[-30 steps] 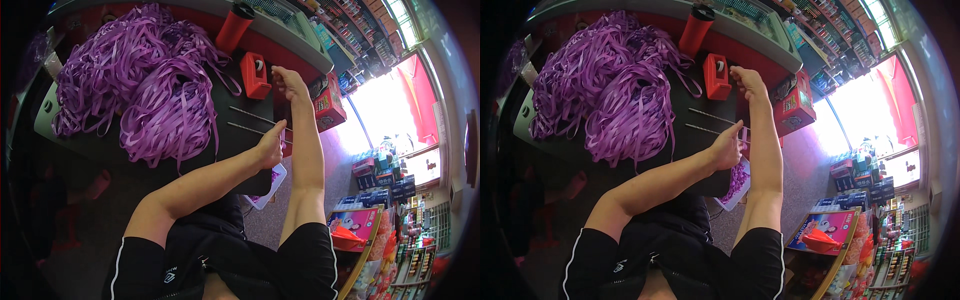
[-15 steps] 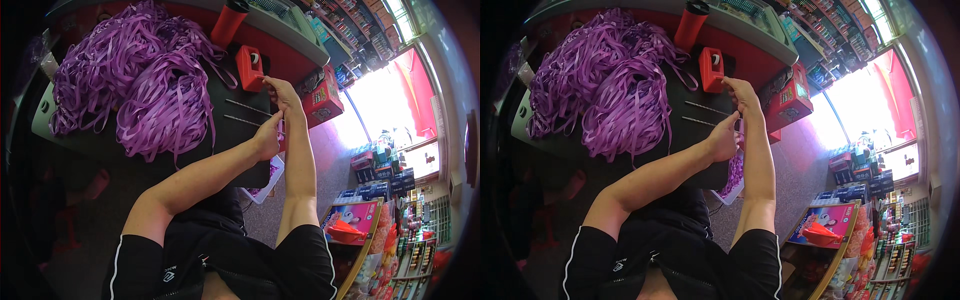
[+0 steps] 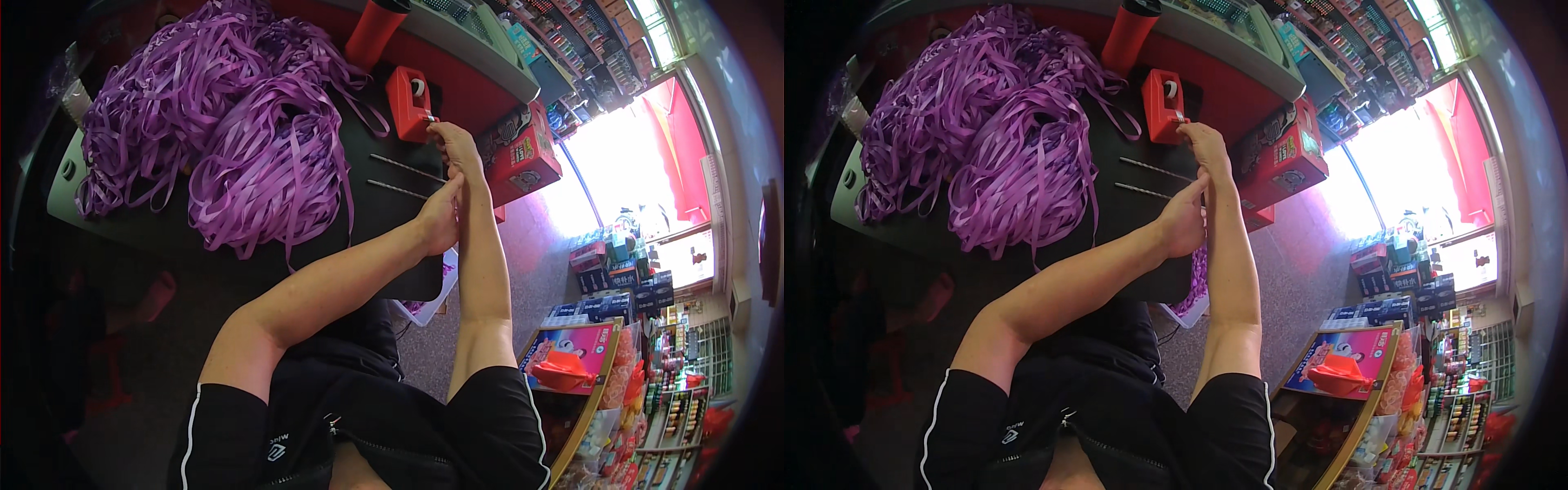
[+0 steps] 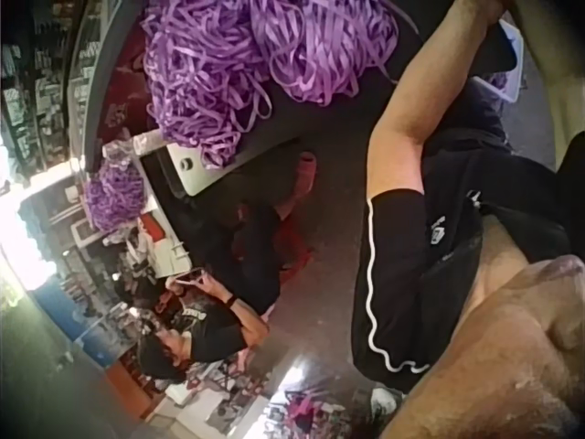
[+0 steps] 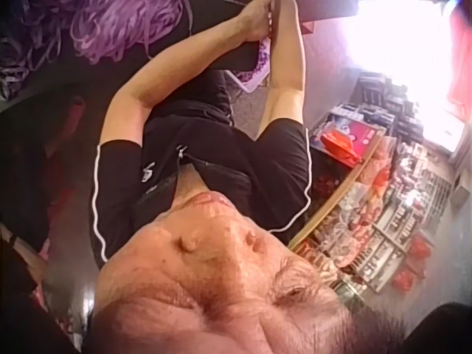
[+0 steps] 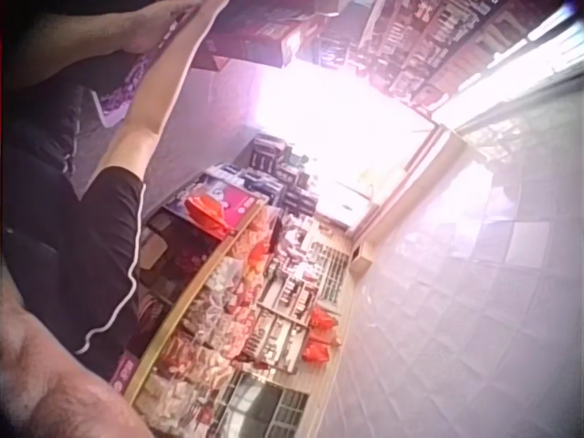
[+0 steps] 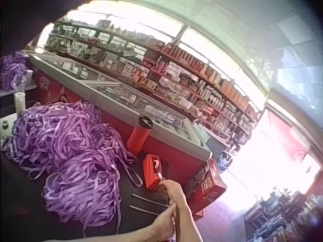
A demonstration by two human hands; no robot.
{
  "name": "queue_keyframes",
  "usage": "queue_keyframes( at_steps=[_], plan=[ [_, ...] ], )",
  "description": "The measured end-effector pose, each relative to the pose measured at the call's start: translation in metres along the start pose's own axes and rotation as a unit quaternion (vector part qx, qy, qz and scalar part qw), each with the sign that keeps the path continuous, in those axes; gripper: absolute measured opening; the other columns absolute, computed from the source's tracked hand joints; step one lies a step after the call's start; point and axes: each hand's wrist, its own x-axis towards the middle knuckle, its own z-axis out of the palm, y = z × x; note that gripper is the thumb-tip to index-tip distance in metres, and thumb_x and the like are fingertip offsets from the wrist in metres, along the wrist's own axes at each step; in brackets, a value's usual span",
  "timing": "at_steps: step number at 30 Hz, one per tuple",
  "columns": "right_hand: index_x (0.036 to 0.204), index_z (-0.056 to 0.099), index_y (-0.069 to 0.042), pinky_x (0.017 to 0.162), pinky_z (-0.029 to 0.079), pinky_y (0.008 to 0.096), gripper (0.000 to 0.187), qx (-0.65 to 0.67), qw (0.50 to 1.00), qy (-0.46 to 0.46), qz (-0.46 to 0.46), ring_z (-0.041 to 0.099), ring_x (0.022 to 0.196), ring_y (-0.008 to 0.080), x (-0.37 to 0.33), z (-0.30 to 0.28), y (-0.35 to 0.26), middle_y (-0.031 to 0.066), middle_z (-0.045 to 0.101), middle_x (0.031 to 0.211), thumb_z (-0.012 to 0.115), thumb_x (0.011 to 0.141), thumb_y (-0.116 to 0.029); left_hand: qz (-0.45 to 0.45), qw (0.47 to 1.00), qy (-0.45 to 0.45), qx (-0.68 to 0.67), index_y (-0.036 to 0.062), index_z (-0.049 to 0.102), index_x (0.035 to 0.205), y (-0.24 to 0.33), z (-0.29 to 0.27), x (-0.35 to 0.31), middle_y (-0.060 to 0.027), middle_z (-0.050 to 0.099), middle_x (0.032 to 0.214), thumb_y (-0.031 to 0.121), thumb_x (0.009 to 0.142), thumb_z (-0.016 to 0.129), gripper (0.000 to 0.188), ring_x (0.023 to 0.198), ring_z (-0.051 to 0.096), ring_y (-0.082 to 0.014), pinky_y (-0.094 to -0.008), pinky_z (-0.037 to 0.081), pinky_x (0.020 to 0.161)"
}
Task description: The person is wrapping purple ribbons around metal rods for organization or assembly.
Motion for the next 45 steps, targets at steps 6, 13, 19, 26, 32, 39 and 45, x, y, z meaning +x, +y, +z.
queue_keyframes(
  at_steps=[6,13,19,26,32,39,45],
  plan=[
    [0.082,0.071,-0.009,0.061,0.044,0.0281,0.017,-0.174,0.981,0.025,-0.078,0.058,0.066,0.0148,0.018,-0.006,0.017,0.0053,0.061,0.069,0.059,0.080,-0.021,0.015,0.998,-0.036,-0.046,0.0190,0.034,0.139,-0.003,-0.001,0.002,-0.0046,0.050,0.126,0.044,0.101,0.036,0.045,0.116,0.051,-0.0227,-0.0424,0.038,0.104],
    [0.077,0.070,-0.006,0.068,0.047,0.0342,0.021,-0.341,0.904,0.036,-0.256,0.065,0.076,0.0249,0.038,-0.012,0.031,0.0121,0.066,0.075,0.056,0.079,-0.022,0.011,0.985,-0.160,-0.063,0.0175,0.046,0.128,0.001,-0.021,0.015,-0.0052,0.054,0.119,0.049,0.101,0.031,0.045,0.112,0.054,-0.0223,-0.0429,0.040,0.101],
    [0.077,0.069,-0.001,0.057,0.041,0.0275,0.021,-0.074,0.993,0.004,-0.091,0.054,0.060,0.0127,0.003,-0.014,0.018,0.0022,0.062,0.069,0.062,0.082,-0.020,0.023,0.999,0.019,-0.038,0.0183,0.036,0.136,0.004,-0.005,0.006,-0.0177,0.041,0.135,0.061,0.094,0.039,0.060,0.123,0.044,-0.0342,-0.0476,0.032,0.106],
    [0.088,0.069,-0.002,0.049,0.028,0.0196,0.020,0.278,0.959,0.018,0.051,0.039,0.053,0.0020,-0.093,-0.057,0.010,-0.0040,0.058,0.071,0.067,0.087,-0.022,0.007,0.996,0.092,0.008,0.0256,0.029,0.140,-0.003,-0.003,0.003,-0.0334,-0.001,0.150,0.060,0.085,0.054,0.069,0.139,0.006,-0.0451,-0.0527,-0.005,0.113],
    [0.095,0.068,-0.002,0.051,0.035,0.0210,0.019,0.389,0.919,0.045,0.052,0.044,0.056,0.0049,-0.123,-0.061,0.041,-0.0019,0.061,0.077,0.065,0.089,-0.020,-0.002,1.000,0.014,0.012,0.0151,0.056,0.110,-0.004,-0.009,0.003,-0.0031,0.054,0.081,0.027,0.087,0.059,0.026,0.074,0.050,-0.0166,-0.0331,0.041,0.070],
    [0.098,0.069,-0.001,0.054,0.038,0.0179,0.017,0.427,0.900,0.080,0.041,0.046,0.060,0.0045,-0.137,-0.054,0.052,-0.0007,0.064,0.082,0.063,0.091,-0.016,0.037,0.991,0.070,0.104,0.0109,0.057,0.099,-0.012,-0.009,0.004,0.0011,0.054,0.083,0.015,0.095,0.056,0.006,0.075,0.051,-0.0102,-0.0277,0.043,0.068],
    [0.101,0.069,-0.001,0.060,0.044,0.0228,0.022,0.176,0.970,0.126,-0.108,0.056,0.067,0.0083,-0.147,-0.051,0.064,0.0020,0.067,0.087,0.061,0.092,-0.019,0.030,0.985,0.083,0.148,0.0113,0.056,0.095,-0.013,-0.024,0.009,0.0009,0.054,0.085,0.016,0.095,0.056,0.005,0.077,0.050,-0.0104,-0.0266,0.041,0.067]
  ],
)
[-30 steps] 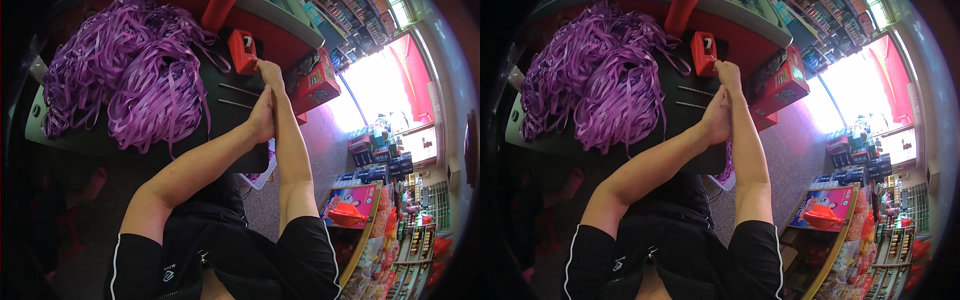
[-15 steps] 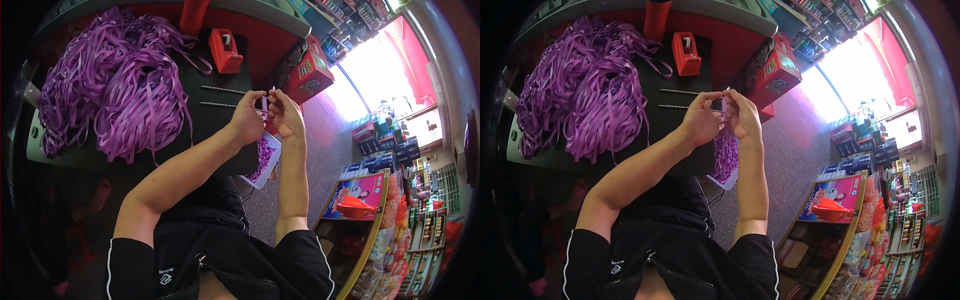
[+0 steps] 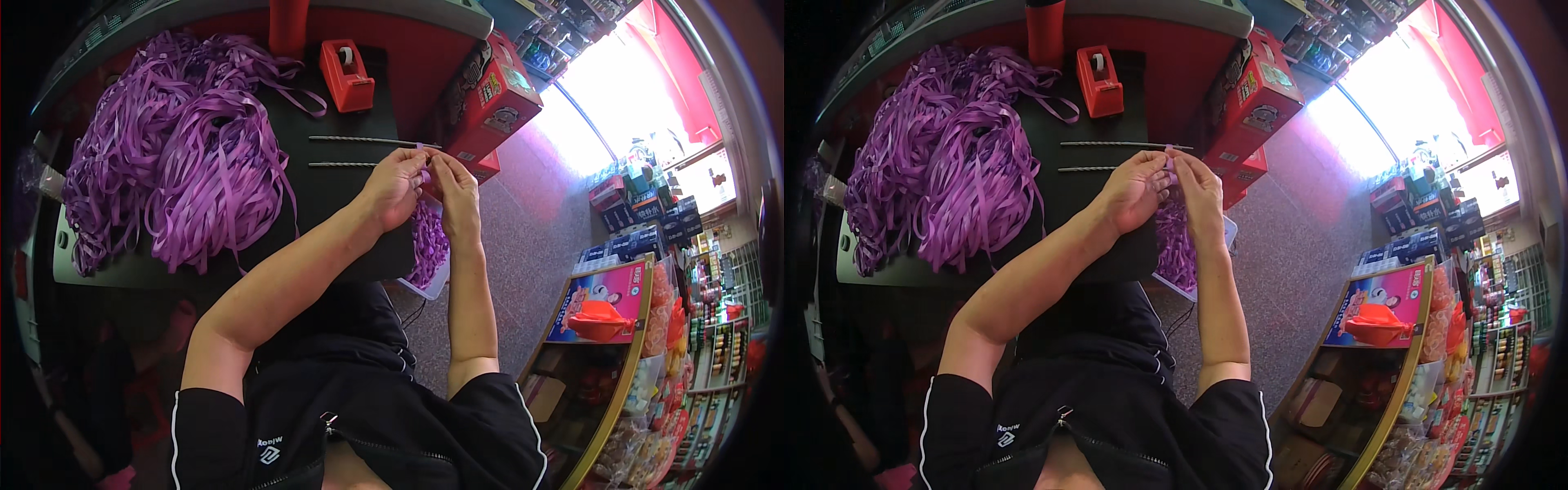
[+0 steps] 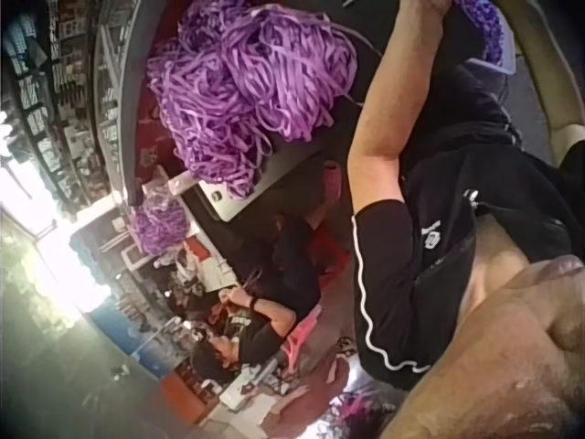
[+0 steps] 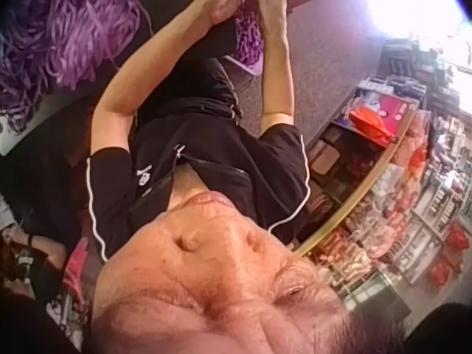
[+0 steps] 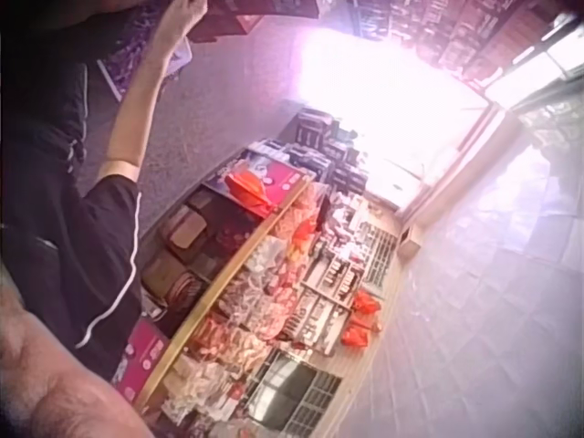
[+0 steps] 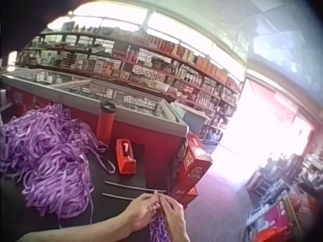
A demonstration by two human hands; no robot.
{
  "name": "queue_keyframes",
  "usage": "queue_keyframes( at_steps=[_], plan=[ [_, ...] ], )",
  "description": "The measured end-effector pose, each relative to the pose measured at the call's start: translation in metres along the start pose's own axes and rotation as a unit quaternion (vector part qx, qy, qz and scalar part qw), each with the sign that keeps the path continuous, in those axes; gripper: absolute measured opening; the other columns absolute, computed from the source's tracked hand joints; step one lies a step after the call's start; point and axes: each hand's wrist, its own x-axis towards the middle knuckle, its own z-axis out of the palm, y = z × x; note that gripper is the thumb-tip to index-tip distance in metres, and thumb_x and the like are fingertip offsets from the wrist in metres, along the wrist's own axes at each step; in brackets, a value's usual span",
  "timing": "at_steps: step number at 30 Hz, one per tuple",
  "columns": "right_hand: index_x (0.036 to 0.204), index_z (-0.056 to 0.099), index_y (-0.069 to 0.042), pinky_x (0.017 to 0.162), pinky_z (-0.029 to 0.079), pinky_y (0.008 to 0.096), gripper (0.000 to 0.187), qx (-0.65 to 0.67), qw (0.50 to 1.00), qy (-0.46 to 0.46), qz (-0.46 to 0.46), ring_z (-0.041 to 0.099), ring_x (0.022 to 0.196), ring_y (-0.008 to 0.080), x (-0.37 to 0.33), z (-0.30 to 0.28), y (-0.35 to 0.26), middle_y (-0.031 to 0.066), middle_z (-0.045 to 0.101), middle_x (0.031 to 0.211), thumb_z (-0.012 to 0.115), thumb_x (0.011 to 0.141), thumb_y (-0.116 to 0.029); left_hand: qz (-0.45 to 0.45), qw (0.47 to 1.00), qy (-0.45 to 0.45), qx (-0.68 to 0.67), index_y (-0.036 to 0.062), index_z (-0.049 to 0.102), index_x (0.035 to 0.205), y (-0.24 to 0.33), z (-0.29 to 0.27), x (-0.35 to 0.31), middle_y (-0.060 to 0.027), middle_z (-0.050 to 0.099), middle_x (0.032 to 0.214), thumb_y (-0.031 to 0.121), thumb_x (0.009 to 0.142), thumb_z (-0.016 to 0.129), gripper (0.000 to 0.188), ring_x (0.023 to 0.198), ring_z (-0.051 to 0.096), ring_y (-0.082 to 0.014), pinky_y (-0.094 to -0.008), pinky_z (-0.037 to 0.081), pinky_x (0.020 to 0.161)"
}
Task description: The person is wrapping purple ribbons around metal rods for organization or assembly.
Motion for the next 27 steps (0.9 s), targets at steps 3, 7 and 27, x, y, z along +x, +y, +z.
queue_keyframes(
  at_steps=[3,7,27],
  plan=[
    [0.100,0.070,-0.002,0.067,0.047,0.0279,0.026,-0.219,0.971,0.010,-0.094,0.061,0.074,0.0138,0.001,-0.015,0.004,0.0072,0.068,0.085,0.058,0.094,-0.024,-0.007,1.000,0.013,0.020,0.0118,0.055,0.093,-0.003,0.006,0.000,0.0011,0.054,0.086,0.016,0.095,0.057,0.004,0.078,0.050,-0.0109,-0.0257,0.039,0.067],
    [0.084,0.071,-0.002,0.081,0.045,0.0370,0.044,-0.331,0.942,0.023,-0.056,0.063,0.090,0.0255,0.010,-0.015,-0.037,0.0178,0.067,0.088,0.050,0.096,-0.038,-0.001,0.998,0.017,0.064,0.0137,0.056,0.090,-0.001,-0.003,0.000,0.0018,0.053,0.087,0.017,0.093,0.060,0.006,0.085,0.048,-0.0120,-0.0280,0.037,0.075],
    [0.095,0.067,-0.001,0.077,0.045,0.0227,0.020,-0.233,0.933,-0.251,0.109,0.058,0.084,0.0078,0.068,-0.044,-0.052,0.0007,0.065,0.088,0.066,0.087,-0.019,-0.015,0.998,0.054,0.029,0.0179,0.043,0.126,-0.001,0.011,-0.002,-0.0117,0.046,0.125,0.032,0.095,0.055,0.036,0.123,0.038,-0.0242,-0.0406,0.013,0.111]
  ],
)
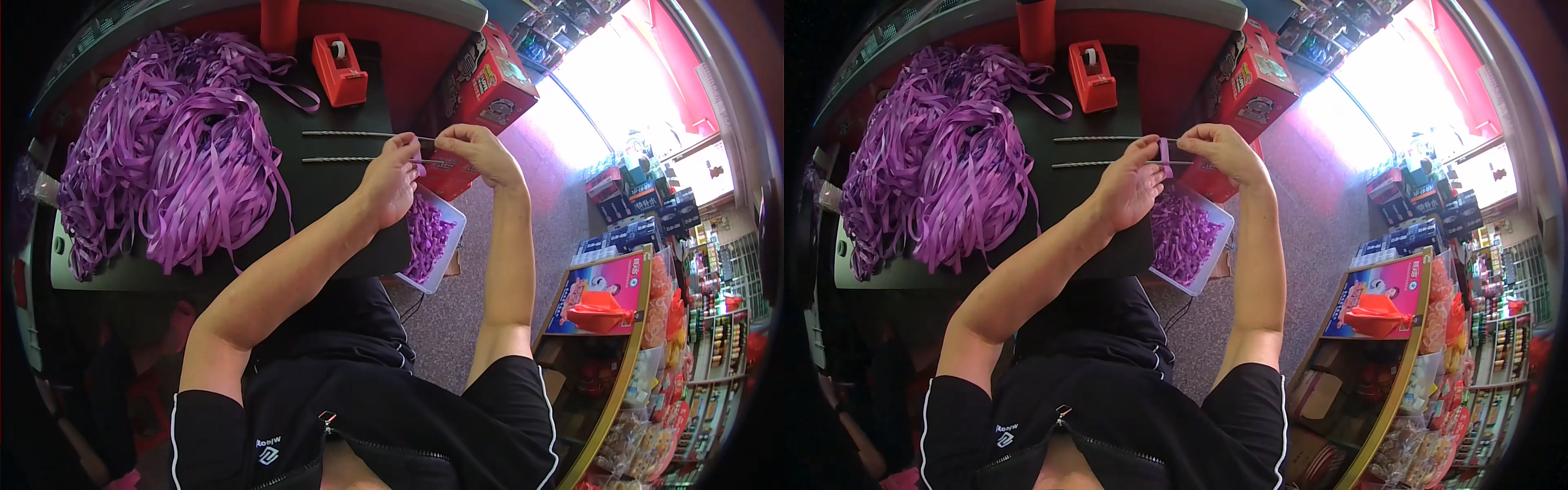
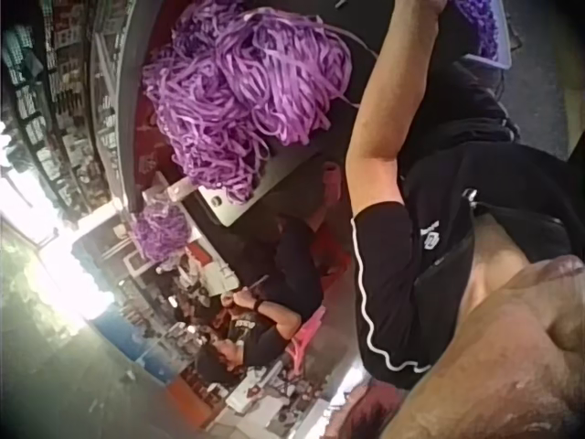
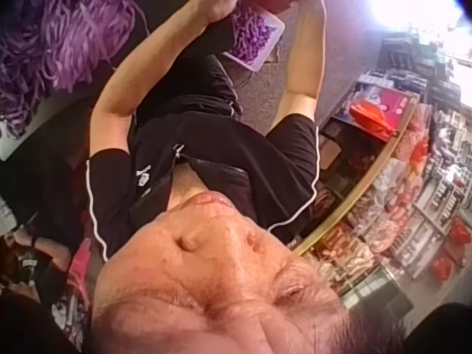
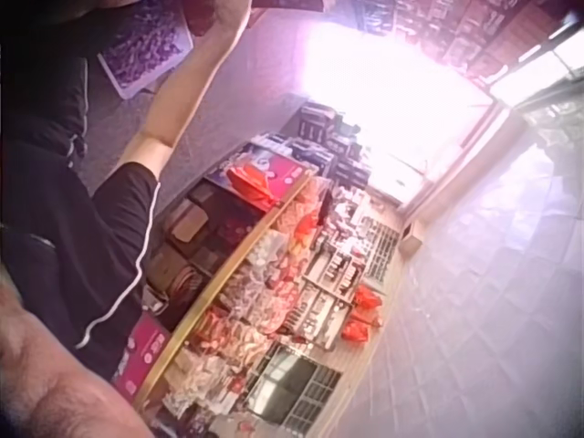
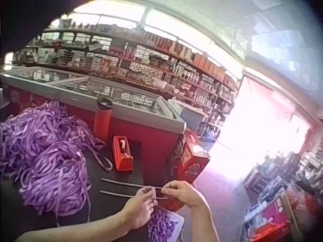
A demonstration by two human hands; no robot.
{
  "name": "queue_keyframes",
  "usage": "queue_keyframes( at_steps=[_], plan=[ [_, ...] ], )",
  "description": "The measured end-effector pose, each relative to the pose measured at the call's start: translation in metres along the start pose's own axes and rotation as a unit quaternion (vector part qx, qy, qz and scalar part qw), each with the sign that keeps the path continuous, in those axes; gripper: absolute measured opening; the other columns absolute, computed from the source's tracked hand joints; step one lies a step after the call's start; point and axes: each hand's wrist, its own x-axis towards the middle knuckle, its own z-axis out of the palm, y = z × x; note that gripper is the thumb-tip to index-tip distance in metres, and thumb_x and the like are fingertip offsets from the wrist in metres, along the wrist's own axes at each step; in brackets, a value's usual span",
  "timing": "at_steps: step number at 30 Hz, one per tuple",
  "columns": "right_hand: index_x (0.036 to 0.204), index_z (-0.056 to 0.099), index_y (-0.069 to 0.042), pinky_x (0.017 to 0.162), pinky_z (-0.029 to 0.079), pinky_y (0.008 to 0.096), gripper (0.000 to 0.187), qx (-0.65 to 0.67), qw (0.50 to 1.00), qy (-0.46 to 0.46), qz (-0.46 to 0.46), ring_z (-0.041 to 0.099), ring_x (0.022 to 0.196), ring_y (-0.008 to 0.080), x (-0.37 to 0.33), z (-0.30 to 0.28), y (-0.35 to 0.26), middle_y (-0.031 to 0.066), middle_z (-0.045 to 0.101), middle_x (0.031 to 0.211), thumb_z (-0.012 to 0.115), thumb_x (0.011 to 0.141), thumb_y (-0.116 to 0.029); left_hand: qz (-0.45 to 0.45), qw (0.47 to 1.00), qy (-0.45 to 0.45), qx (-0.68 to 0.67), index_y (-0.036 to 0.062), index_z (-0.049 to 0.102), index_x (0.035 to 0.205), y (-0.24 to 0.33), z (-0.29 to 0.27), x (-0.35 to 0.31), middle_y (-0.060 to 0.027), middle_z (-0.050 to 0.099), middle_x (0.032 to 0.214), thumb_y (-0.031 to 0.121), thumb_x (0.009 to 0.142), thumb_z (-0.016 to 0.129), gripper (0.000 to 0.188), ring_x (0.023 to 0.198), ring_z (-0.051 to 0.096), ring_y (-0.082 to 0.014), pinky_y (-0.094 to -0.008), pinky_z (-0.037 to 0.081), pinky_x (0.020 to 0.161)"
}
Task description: The person is wrapping purple ribbons around metal rods for organization or assembly.
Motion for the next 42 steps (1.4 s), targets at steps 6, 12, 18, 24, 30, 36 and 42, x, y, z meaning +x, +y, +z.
queue_keyframes(
  at_steps=[6,12,18,24,30,36,42],
  plan=[
    [0.096,0.071,-0.002,0.074,0.043,0.0241,0.025,0.024,0.999,-0.016,0.042,0.056,0.081,0.0075,0.034,0.001,0.039,0.0007,0.067,0.086,0.066,0.086,-0.025,-0.025,0.999,-0.015,-0.046,0.0197,0.035,0.136,0.007,0.006,-0.009,-0.0272,0.031,0.141,0.045,0.097,0.046,0.048,0.138,0.023,-0.0342,-0.0441,0.000,0.115],
    [0.091,0.072,-0.002,0.068,0.041,0.0246,0.027,-0.005,0.998,-0.020,0.055,0.054,0.075,0.0081,0.043,0.007,0.047,0.0008,0.066,0.080,0.066,0.084,-0.027,-0.023,0.998,-0.014,-0.049,0.0194,0.036,0.135,0.010,0.008,-0.012,-0.0286,0.032,0.139,0.046,0.097,0.044,0.047,0.138,0.020,-0.0359,-0.0448,-0.003,0.115],
    [0.086,0.072,0.000,0.062,0.040,0.0252,0.029,-0.047,0.997,0.003,0.060,0.052,0.069,0.0085,0.038,0.015,0.037,0.0001,0.063,0.074,0.067,0.082,-0.028,-0.018,0.998,-0.023,-0.050,0.0187,0.036,0.134,0.009,0.004,-0.010,-0.0294,0.028,0.141,0.047,0.097,0.044,0.047,0.139,0.018,-0.0366,-0.0457,-0.004,0.115],
    [0.082,0.071,0.000,0.060,0.041,0.0271,0.032,-0.099,0.993,0.026,0.053,0.052,0.063,0.0093,0.039,0.018,0.039,0.0007,0.061,0.068,0.070,0.077,-0.031,-0.018,0.998,-0.021,-0.054,0.0189,0.038,0.132,0.009,0.005,-0.011,-0.0256,0.033,0.135,0.049,0.096,0.045,0.047,0.131,0.028,-0.0329,-0.0444,0.002,0.115],
    [0.087,0.072,-0.004,0.066,0.046,0.0297,0.034,-0.218,0.966,0.110,0.085,0.059,0.068,0.0139,0.032,0.032,0.035,0.0078,0.064,0.071,0.071,0.071,-0.034,-0.026,0.998,-0.002,-0.054,0.0193,0.039,0.131,0.010,0.009,-0.012,-0.0227,0.036,0.132,0.050,0.095,0.046,0.047,0.123,0.035,-0.0299,-0.0424,0.009,0.114],
    [0.097,0.072,-0.003,0.079,0.048,0.0320,0.042,-0.181,0.976,0.107,0.054,0.063,0.081,0.0182,0.028,0.035,0.038,0.0088,0.068,0.083,0.067,0.079,-0.041,-0.018,0.998,-0.022,-0.052,0.0199,0.037,0.132,0.010,0.003,-0.009,-0.0239,0.036,0.133,0.049,0.096,0.045,0.047,0.124,0.036,-0.0302,-0.0422,0.013,0.113],
    [0.113,0.065,-0.001,0.074,0.046,0.0288,0.047,0.182,0.971,0.100,0.121,0.058,0.088,0.0135,0.024,0.012,0.108,0.0050,0.066,0.100,0.050,0.095,-0.042,-0.025,0.998,-0.028,-0.057,0.0171,0.028,0.140,0.006,0.010,-0.010,-0.0314,0.018,0.147,0.047,0.097,0.044,0.055,0.139,0.018,-0.0369,-0.0441,0.002,0.116]
  ],
)
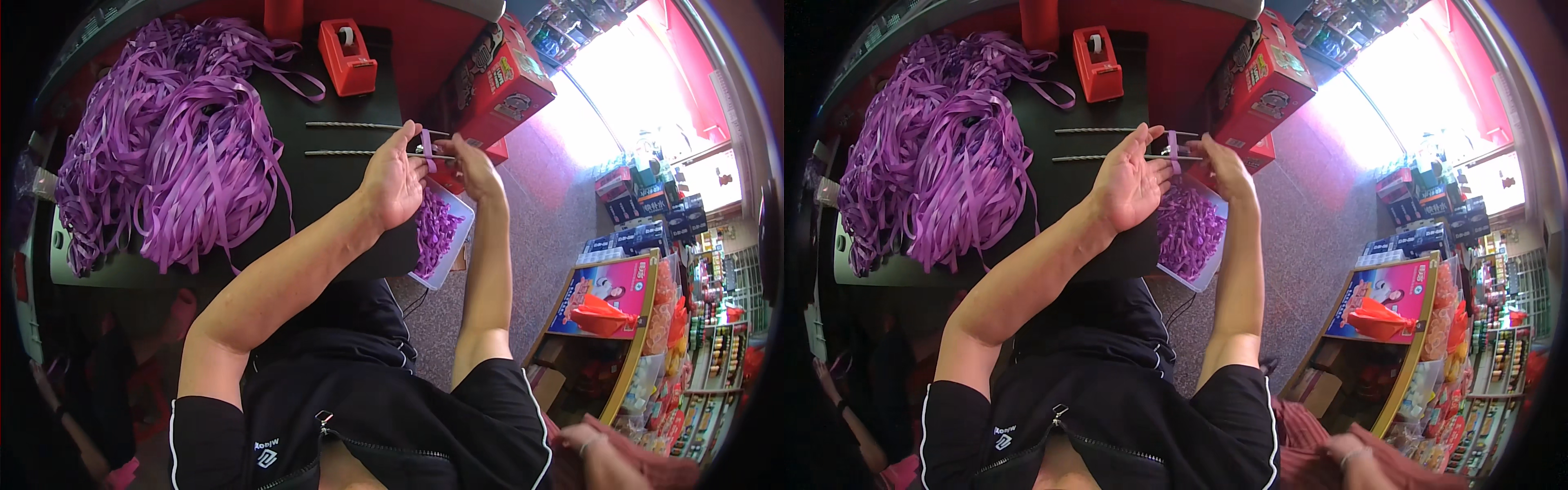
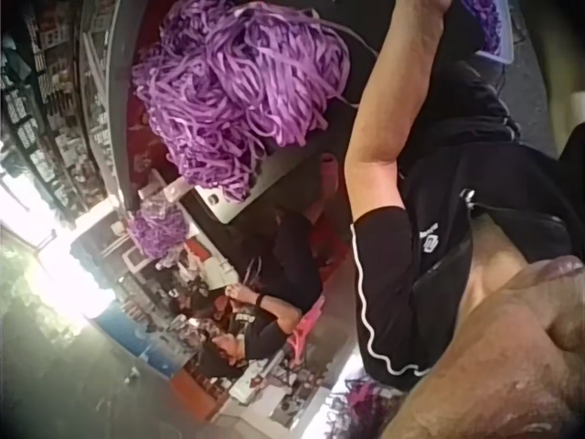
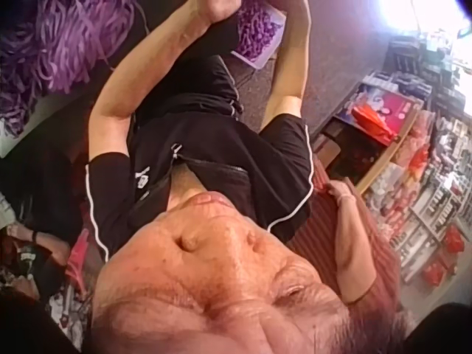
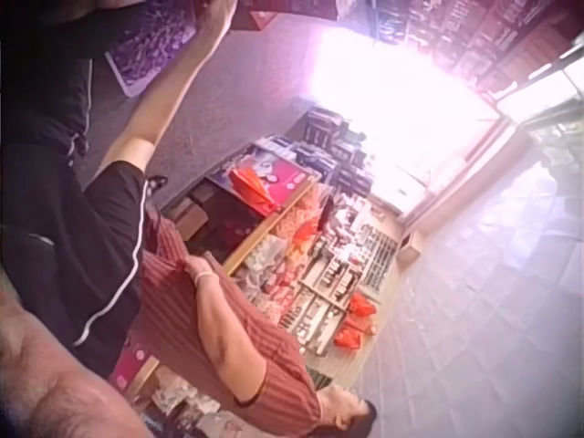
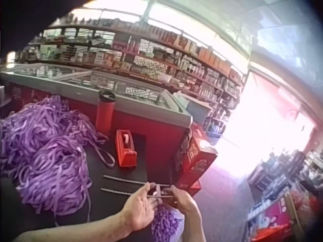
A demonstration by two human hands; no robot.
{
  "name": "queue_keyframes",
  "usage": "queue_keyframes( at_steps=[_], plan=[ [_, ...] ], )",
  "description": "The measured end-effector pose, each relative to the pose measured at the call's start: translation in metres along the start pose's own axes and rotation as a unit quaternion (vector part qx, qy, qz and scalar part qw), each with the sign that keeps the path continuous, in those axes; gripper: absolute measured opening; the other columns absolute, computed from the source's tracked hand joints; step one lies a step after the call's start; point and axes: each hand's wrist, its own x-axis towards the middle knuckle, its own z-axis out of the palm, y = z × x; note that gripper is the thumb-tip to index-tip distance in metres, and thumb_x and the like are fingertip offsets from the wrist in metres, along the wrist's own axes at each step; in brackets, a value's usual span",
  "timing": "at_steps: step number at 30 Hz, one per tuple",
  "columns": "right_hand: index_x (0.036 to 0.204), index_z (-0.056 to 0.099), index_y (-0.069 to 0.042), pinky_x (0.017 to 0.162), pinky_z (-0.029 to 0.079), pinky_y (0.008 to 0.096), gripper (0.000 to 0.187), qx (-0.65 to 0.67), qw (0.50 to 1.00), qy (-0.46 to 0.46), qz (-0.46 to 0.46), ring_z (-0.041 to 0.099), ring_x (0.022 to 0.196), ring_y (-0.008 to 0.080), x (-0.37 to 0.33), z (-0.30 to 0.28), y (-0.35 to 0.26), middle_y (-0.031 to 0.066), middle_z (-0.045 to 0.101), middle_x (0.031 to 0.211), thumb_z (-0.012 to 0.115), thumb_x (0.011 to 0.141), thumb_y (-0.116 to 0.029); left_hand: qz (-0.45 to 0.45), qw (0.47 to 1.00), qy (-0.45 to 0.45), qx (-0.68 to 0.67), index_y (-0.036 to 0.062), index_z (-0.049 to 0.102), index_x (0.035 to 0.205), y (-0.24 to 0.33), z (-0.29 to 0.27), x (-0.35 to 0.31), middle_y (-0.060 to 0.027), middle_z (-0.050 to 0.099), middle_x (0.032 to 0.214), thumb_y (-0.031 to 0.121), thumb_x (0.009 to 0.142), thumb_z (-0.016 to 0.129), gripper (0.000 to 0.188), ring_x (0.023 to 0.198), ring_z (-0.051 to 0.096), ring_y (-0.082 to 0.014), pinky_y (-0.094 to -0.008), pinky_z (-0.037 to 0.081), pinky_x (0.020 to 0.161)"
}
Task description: The person is wrapping purple ribbons around metal rods for organization or assembly.
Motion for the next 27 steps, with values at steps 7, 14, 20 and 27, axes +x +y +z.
queue_keyframes(
  at_steps=[7,14,20,27],
  plan=[
    [0.126,0.050,0.001,0.082,0.053,0.0297,0.037,0.392,0.884,-0.246,-0.065,0.063,0.094,0.0184,0.011,0.061,0.045,0.0104,0.063,0.103,0.053,0.093,-0.016,0.004,1.000,-0.007,0.006,0.0146,0.020,0.147,0.009,-0.004,-0.008,-0.0317,0.002,0.152,0.049,0.098,0.040,0.064,0.144,0.000,-0.0394,-0.0446,-0.005,0.116],
    [0.123,0.049,0.002,0.074,0.057,0.0295,0.041,0.529,0.800,-0.269,-0.092,0.067,0.085,0.0173,0.024,0.079,0.062,0.0093,0.061,0.108,0.063,0.090,-0.018,-0.008,1.000,-0.005,0.013,0.0137,0.018,0.148,0.009,-0.001,-0.008,-0.0294,0.006,0.153,0.050,0.098,0.037,0.065,0.144,0.004,-0.0388,-0.0441,-0.003,0.116],
    [0.109,0.051,-0.002,0.065,0.057,0.0251,0.029,0.559,0.757,-0.332,-0.066,0.067,0.078,0.0144,0.033,0.083,0.066,0.0047,0.061,0.097,0.065,0.088,-0.016,-0.010,1.000,-0.007,0.017,0.0130,0.017,0.148,0.010,-0.002,-0.008,-0.0282,0.007,0.153,0.050,0.098,0.038,0.066,0.144,0.003,-0.0387,-0.0438,-0.003,0.116],
    [0.096,0.057,-0.003,0.064,0.056,0.0252,0.014,0.529,0.778,-0.336,-0.046,0.065,0.076,0.0136,0.030,0.072,0.054,0.0041,0.060,0.093,0.062,0.089,-0.014,-0.015,1.000,-0.016,0.012,0.0126,0.017,0.148,0.009,-0.003,-0.007,-0.0297,0.005,0.153,0.051,0.098,0.039,0.067,0.144,0.002,-0.0386,-0.0437,-0.004,0.116]
  ],
)
